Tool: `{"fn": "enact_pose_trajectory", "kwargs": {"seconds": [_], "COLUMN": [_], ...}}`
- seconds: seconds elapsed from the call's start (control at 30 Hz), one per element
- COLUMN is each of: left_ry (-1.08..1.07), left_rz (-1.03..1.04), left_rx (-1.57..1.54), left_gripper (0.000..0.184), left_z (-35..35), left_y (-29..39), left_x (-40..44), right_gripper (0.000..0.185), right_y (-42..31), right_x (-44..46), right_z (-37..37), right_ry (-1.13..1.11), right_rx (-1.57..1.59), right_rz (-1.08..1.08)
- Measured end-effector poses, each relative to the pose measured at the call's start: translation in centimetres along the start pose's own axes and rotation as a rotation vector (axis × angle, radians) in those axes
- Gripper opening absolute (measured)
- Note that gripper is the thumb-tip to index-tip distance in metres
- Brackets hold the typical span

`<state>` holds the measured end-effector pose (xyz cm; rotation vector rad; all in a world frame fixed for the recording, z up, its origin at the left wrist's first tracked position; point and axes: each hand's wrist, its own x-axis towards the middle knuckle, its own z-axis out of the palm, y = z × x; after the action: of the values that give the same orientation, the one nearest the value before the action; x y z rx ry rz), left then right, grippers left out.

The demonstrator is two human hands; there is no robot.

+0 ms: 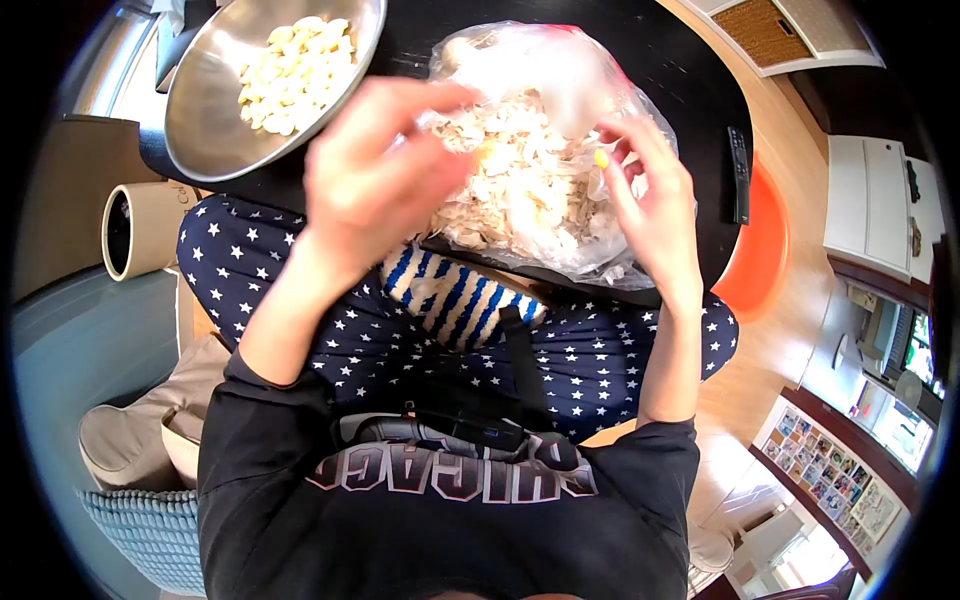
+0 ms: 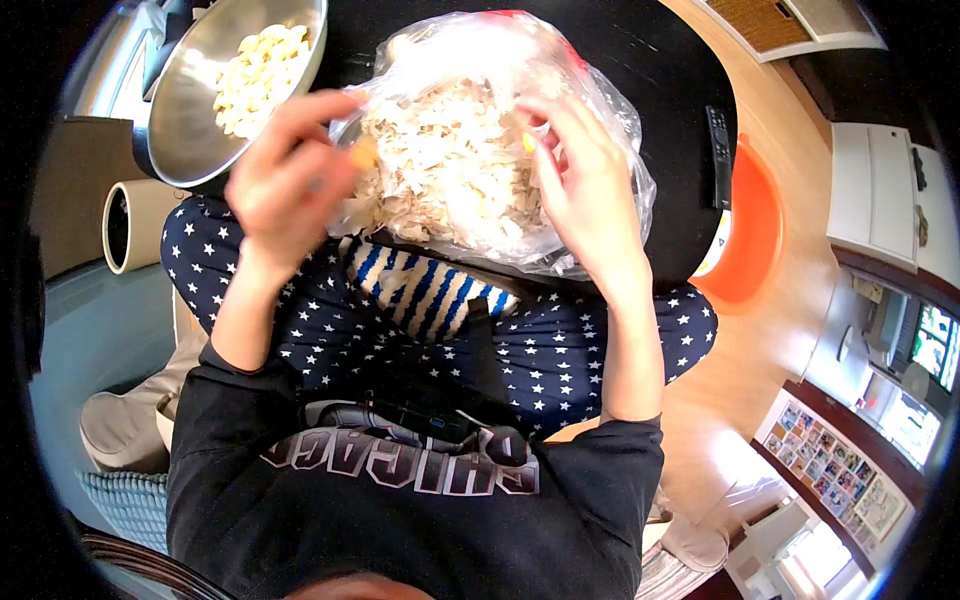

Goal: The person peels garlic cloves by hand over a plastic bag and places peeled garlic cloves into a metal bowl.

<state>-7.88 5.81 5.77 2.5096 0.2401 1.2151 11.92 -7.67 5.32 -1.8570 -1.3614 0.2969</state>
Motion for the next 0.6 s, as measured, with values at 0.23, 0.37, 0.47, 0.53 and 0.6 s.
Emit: {"fn": "enact_pose_trajectory", "kwargs": {"seconds": [0.23, 0.37, 0.47, 0.53, 0.6], "left_ry": [-0.436, -0.497, -0.504, -0.494, -0.477], "left_rz": [0.102, 0.048, 0.037, 0.036, 0.020], "left_rx": [-0.092, -0.089, -0.080, -0.077, -0.070], "left_gripper": [0.026, 0.025, 0.025, 0.025, 0.020], "left_z": [5.5, 6.1, 6.2, 6.2, 6.3], "left_y": [1.9, 1.4, 1.3, 1.2, 1.3], "left_x": [-3.0, -3.5, -3.5, -3.5, -3.5], "right_gripper": [0.016, 0.015, 0.020, 0.023, 0.023], "right_y": [0.9, 0.7, 1.2, 1.4, 1.4], "right_x": [-1.8, -2.8, -3.4, -3.2, -2.8], "right_z": [-0.6, -0.5, 0.3, 1.0, 1.5], "right_ry": [-0.449, -0.546, -0.580, -0.453, -0.408], "right_rx": [-0.123, -0.190, -0.298, -0.268, -0.210], "right_rz": [-0.005, 0.005, 0.061, -0.014, -0.012]}}
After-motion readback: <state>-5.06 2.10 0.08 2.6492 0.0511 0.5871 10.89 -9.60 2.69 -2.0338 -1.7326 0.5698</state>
